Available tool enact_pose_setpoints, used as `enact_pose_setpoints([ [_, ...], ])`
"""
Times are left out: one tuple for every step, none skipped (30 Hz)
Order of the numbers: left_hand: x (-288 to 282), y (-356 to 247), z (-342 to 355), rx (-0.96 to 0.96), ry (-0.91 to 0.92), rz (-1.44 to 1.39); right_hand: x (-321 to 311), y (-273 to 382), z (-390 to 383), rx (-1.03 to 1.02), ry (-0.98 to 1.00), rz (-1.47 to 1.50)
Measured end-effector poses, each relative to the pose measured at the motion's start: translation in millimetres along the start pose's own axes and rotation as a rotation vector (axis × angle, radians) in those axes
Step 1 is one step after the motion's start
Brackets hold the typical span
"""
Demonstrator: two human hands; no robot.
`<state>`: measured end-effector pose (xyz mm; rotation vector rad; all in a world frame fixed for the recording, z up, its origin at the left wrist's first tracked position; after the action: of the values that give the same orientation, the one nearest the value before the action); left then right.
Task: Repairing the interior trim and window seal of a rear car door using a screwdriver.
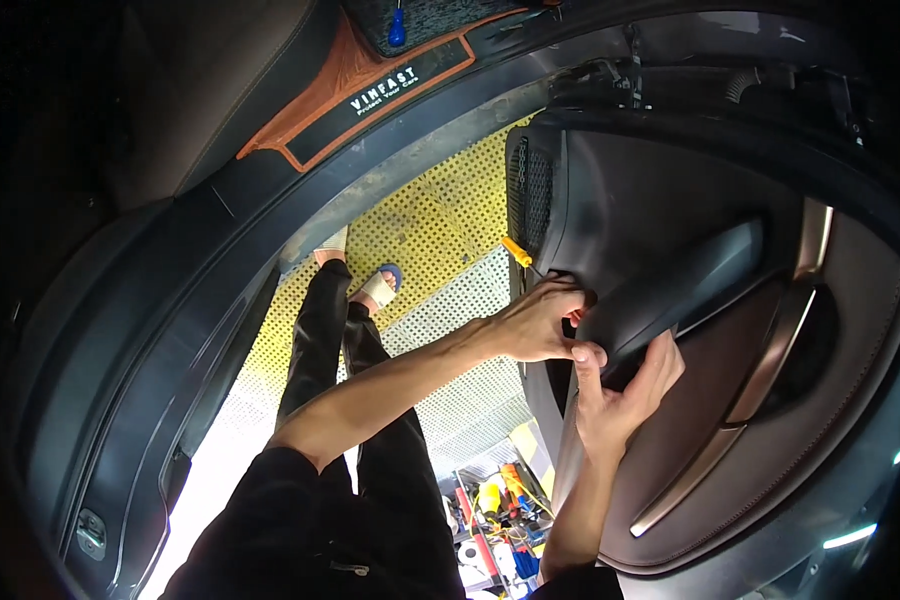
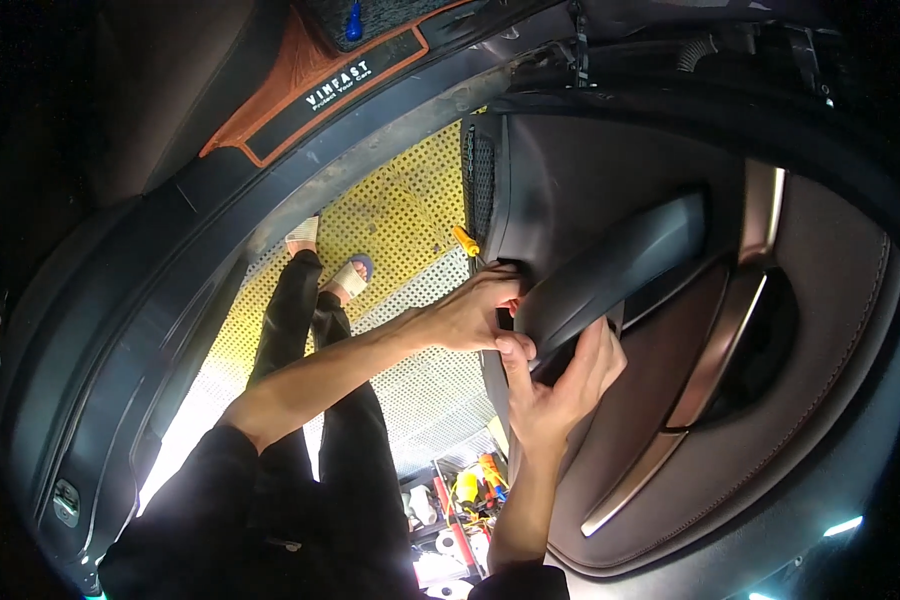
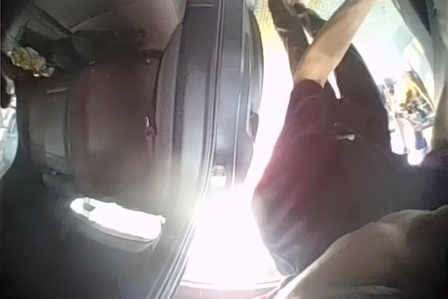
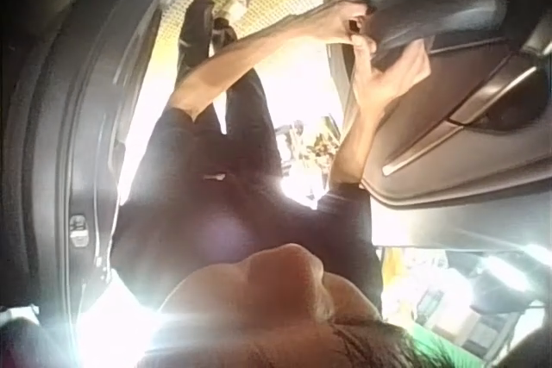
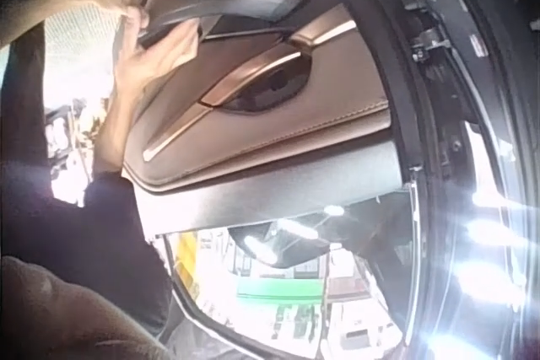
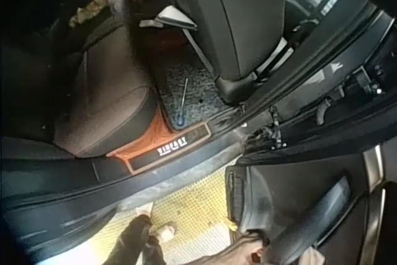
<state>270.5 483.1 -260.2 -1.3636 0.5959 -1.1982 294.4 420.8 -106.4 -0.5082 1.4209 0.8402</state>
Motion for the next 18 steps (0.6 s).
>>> enact_pose_setpoints([
  [-1.1,-0.2,-0.2,0.006,-0.008,-0.018,0.2,-1.0,-0.8,0.010,0.011,0.009],
  [0.6,2.6,0.0,-0.033,0.039,0.001,0.4,-2.2,-1.3,0.006,0.012,0.005],
  [0.1,2.9,0.0,-0.041,0.042,-0.013,0.1,-3.1,-2.1,0.007,0.006,0.005],
  [-0.5,3.8,0.4,-0.053,0.050,-0.009,0.4,-4.1,-2.4,0.011,0.008,0.008],
  [-0.4,4.4,0.4,-0.068,0.058,-0.007,1.2,-5.3,-2.8,0.020,0.017,0.012],
  [-0.4,5.3,0.2,-0.089,0.065,-0.008,1.0,-5.0,-2.8,0.013,0.009,0.010],
  [-0.7,4.9,0.4,-0.092,0.061,-0.016,1.0,-4.8,-2.5,0.009,0.007,0.010],
  [-0.8,4.1,0.3,-0.092,0.060,-0.019,1.2,-4.9,-2.2,0.018,0.010,0.010],
  [-0.9,3.3,0.5,-0.091,0.059,-0.021,0.8,-4.0,-1.7,0.010,0.006,0.007],
  [-1.7,1.9,0.7,-0.079,0.047,-0.010,0.7,-3.8,-1.2,0.012,0.005,0.003],
  [-2.6,0.4,0.9,-0.070,0.034,-0.001,0.7,-3.7,-0.8,0.016,0.009,0.002],
  [-2.8,-0.3,1.1,-0.071,0.032,0.021,0.5,-3.2,-0.5,0.008,0.004,-0.002],
  [-3.4,-1.1,1.3,-0.070,0.028,0.000,0.4,-2.8,-0.5,0.001,-0.001,-0.003],
  [-3.4,-1.2,1.5,-0.081,0.036,-0.006,0.9,-3.3,-0.5,0.008,0.006,-0.004],
  [-3.5,-1.2,1.6,-0.091,0.044,-0.011,0.7,-3.5,-0.8,0.006,-0.001,-0.003],
  [-3.4,-1.4,1.6,-0.098,0.056,-0.010,1.1,-4.3,-1.2,0.017,0.004,-0.001],
  [-3.2,-1.5,1.6,-0.106,0.070,-0.009,1.5,-4.9,-1.5,0.020,0.007,0.009],
  [-3.0,-1.4,1.4,-0.113,0.084,0.004,1.6,-5.3,-1.8,0.022,0.007,0.000],
])
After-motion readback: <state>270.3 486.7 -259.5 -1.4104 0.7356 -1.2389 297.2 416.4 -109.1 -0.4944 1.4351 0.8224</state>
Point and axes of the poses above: each hand's wrist, its own z-axis towards the middle knuckle, its own x-axis out of the palm, y = z × x, the point moved 6 cm from there along z, towards the middle knuckle, and after that the axes turned 2 degrees about x, right-handed, at the moved point
